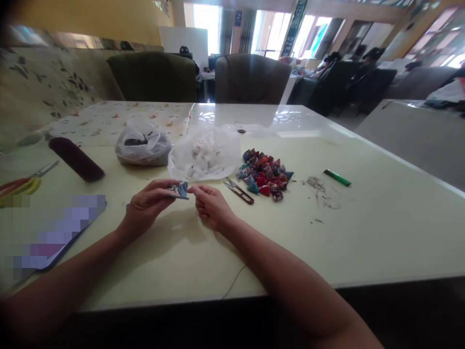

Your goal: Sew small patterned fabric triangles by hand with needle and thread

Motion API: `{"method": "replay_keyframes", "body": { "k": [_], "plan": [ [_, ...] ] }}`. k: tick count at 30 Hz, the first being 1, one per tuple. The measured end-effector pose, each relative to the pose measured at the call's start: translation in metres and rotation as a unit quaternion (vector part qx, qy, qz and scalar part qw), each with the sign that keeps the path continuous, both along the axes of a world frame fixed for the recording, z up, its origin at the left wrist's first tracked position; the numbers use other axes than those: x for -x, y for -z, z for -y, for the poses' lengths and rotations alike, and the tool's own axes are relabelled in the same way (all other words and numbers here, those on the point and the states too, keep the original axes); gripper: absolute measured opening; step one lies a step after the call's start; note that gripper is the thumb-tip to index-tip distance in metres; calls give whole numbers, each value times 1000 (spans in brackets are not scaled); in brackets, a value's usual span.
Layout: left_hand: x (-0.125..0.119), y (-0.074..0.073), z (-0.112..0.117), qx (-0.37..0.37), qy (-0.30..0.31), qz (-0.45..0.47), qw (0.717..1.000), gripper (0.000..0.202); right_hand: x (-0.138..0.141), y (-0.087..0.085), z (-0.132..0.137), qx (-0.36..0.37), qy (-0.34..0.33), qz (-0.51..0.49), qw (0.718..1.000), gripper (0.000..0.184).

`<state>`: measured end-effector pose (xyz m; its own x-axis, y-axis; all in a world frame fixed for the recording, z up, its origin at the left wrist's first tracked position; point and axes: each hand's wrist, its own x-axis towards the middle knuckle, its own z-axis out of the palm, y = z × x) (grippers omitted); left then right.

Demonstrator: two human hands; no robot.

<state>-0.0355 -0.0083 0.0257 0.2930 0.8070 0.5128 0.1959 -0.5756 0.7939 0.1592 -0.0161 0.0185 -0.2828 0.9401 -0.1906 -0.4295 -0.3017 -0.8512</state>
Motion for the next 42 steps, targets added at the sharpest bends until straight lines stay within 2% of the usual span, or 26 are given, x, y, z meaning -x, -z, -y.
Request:
{"method": "replay_keyframes", "body": {
  "k": [2,5,8,11,15,20,23,27,30,33,36,39,42],
  "plan": [
    [2,-1,0,-39,11,-41,998,11,0,-2,-1,18,-17,-11,1000,48],
    [3,0,0,-42,25,-83,995,13,-1,-3,-1,10,-26,-23,999,47],
    [2,3,-1,-11,24,-66,998,14,-1,-1,-1,-17,2,7,1000,38],
    [3,4,-1,32,-6,-20,999,14,-2,3,-2,-77,20,74,994,28],
    [2,1,0,92,-4,-25,995,12,-1,8,-3,-128,28,120,984,23],
    [0,1,1,93,20,-33,995,15,0,12,-3,-152,26,139,978,26],
    [0,5,2,112,1,-24,993,14,0,10,-2,-162,19,148,975,30],
    [0,6,3,154,-34,-12,987,17,0,5,1,-151,26,148,977,46],
    [-1,5,4,170,-40,6,985,19,0,3,1,-164,22,145,975,39],
    [-3,4,5,187,-26,24,982,18,0,3,0,-201,34,183,962,26],
    [-4,6,5,218,-18,61,974,17,-2,4,0,-228,48,254,939,23],
    [-3,9,4,230,-28,96,968,18,-2,3,1,-248,49,311,916,20],
    [-3,12,3,214,-50,101,970,16,-2,2,3,-258,41,326,909,19]
  ]
}}
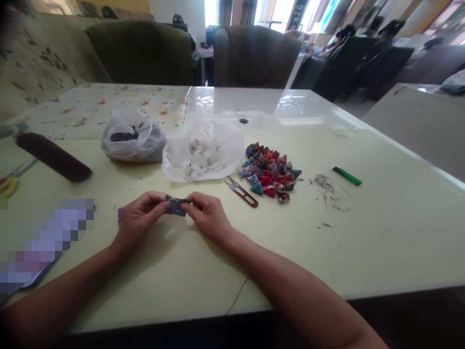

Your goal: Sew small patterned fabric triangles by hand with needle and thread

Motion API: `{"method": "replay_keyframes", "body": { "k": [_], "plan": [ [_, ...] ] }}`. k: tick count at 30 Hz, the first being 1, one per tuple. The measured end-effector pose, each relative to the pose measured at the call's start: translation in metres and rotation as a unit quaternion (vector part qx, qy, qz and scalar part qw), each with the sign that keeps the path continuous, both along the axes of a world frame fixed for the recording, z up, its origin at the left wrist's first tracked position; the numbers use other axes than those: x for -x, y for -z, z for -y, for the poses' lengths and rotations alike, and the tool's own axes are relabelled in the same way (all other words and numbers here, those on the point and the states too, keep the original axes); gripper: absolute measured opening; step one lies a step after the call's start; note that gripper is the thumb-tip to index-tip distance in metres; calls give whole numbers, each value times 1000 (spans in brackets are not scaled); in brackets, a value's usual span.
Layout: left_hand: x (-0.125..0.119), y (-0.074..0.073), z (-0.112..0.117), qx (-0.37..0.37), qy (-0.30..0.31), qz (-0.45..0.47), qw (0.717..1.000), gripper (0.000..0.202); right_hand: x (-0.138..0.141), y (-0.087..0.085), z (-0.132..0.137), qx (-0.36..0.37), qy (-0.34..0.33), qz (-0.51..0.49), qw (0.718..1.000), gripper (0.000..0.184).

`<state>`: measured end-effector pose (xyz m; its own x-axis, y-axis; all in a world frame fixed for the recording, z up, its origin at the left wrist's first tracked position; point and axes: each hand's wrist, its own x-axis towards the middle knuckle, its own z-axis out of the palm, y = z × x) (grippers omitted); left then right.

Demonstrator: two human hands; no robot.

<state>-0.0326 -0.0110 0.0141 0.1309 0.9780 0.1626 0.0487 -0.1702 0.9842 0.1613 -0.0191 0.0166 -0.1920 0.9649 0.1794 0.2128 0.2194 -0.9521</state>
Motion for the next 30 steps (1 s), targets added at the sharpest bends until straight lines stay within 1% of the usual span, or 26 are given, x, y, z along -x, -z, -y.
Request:
{"method": "replay_keyframes", "body": {
  "k": [3,9,19,30],
  "plan": [
    [0,0,0,-14,-15,-9,1000,15,0,1,0,3,-6,-3,1000,19],
    [-1,0,1,-33,-20,-14,999,15,0,2,0,8,-3,-6,1000,20],
    [-3,-5,3,-52,-46,-26,997,14,1,0,1,8,-2,-6,1000,21],
    [-4,-5,5,-48,-53,-26,997,19,1,-3,4,8,-1,-7,1000,20]
  ]
}}
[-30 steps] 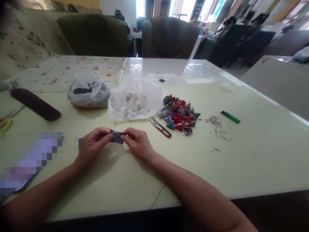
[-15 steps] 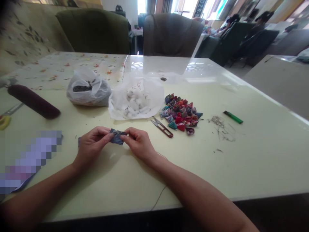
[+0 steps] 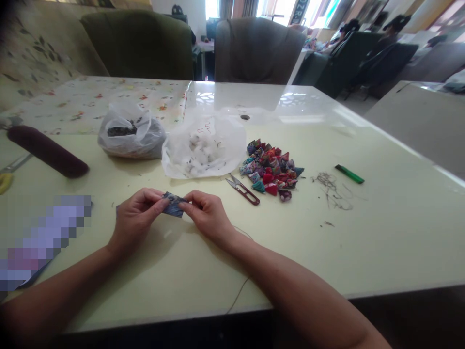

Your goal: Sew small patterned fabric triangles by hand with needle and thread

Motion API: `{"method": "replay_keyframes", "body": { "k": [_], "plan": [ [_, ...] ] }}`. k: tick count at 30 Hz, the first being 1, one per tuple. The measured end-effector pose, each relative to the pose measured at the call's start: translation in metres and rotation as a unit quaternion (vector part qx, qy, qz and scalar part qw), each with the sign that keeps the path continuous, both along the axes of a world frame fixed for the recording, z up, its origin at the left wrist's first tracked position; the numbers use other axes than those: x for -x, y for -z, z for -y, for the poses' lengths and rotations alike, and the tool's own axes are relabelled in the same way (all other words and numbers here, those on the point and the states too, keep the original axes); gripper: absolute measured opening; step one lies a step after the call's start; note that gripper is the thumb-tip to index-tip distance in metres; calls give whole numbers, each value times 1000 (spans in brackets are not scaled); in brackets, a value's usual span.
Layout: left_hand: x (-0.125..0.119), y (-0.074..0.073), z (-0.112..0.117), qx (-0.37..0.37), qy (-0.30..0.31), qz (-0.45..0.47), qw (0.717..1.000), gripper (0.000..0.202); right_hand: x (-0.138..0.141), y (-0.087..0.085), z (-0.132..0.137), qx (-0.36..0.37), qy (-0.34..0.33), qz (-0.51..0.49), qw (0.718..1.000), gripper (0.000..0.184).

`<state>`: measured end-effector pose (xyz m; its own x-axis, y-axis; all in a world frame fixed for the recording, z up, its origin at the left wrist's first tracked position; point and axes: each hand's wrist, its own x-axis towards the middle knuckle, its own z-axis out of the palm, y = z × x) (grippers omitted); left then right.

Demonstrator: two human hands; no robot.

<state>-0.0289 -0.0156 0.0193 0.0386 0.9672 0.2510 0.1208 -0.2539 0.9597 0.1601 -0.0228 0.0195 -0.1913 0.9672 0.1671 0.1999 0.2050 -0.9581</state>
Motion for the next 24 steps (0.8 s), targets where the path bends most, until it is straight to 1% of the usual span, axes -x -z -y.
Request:
{"method": "replay_keyframes", "body": {
  "k": [3,7,10,12,15,19,21,24],
  "plan": [
    [0,0,0,3,1,0,1000,18,0,1,0,-2,2,-5,1000,19],
    [-1,0,0,28,5,22,999,18,1,3,0,-1,0,-4,1000,19],
    [1,0,0,38,22,14,999,34,1,2,-1,-5,1,5,1000,18],
    [1,-1,0,38,31,-7,999,37,1,1,0,-7,0,11,1000,17],
    [2,-1,1,36,33,-29,998,27,1,1,0,-11,-2,12,1000,17],
    [1,-3,1,29,35,-29,999,12,1,0,1,-15,1,7,1000,17],
    [1,-3,1,25,31,-31,999,11,1,0,1,-14,6,5,1000,16],
    [1,-3,1,33,42,-24,998,13,1,0,1,-14,7,2,1000,16]
  ]
}}
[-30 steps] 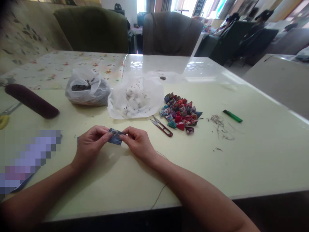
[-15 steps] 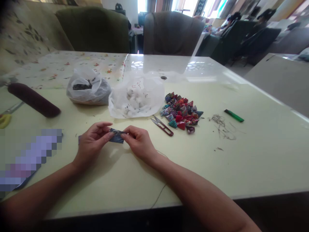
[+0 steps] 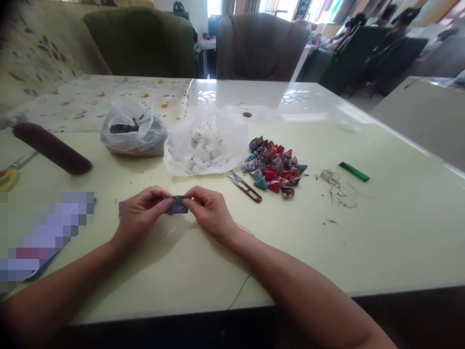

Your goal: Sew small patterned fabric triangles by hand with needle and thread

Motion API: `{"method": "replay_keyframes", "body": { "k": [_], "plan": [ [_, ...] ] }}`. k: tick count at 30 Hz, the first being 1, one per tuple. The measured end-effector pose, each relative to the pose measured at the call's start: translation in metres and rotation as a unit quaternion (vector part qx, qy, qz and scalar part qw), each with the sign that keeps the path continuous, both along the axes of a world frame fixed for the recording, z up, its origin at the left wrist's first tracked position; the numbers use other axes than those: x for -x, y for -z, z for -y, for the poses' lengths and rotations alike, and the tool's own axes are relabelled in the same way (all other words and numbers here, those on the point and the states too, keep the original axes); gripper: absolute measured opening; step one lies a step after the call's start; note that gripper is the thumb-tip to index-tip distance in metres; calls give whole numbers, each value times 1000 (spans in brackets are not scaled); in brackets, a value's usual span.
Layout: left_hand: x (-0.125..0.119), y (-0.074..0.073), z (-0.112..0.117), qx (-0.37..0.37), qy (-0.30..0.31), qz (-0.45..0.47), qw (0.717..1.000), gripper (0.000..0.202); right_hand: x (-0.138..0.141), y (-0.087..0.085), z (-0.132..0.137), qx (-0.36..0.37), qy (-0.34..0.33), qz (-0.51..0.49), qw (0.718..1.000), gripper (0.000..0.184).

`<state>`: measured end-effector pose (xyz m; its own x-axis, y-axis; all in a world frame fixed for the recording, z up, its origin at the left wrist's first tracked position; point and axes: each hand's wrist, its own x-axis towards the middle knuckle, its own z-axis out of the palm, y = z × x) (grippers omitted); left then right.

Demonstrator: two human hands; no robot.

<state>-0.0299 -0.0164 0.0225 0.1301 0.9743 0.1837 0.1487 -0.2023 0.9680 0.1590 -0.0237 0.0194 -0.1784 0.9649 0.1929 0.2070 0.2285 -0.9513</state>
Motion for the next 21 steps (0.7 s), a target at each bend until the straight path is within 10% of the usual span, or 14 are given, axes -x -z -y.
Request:
{"method": "replay_keyframes", "body": {
  "k": [21],
  "plan": [
    [-1,1,-1,44,30,31,998,22,2,-4,3,18,-4,-7,1000,11]
  ]
}}
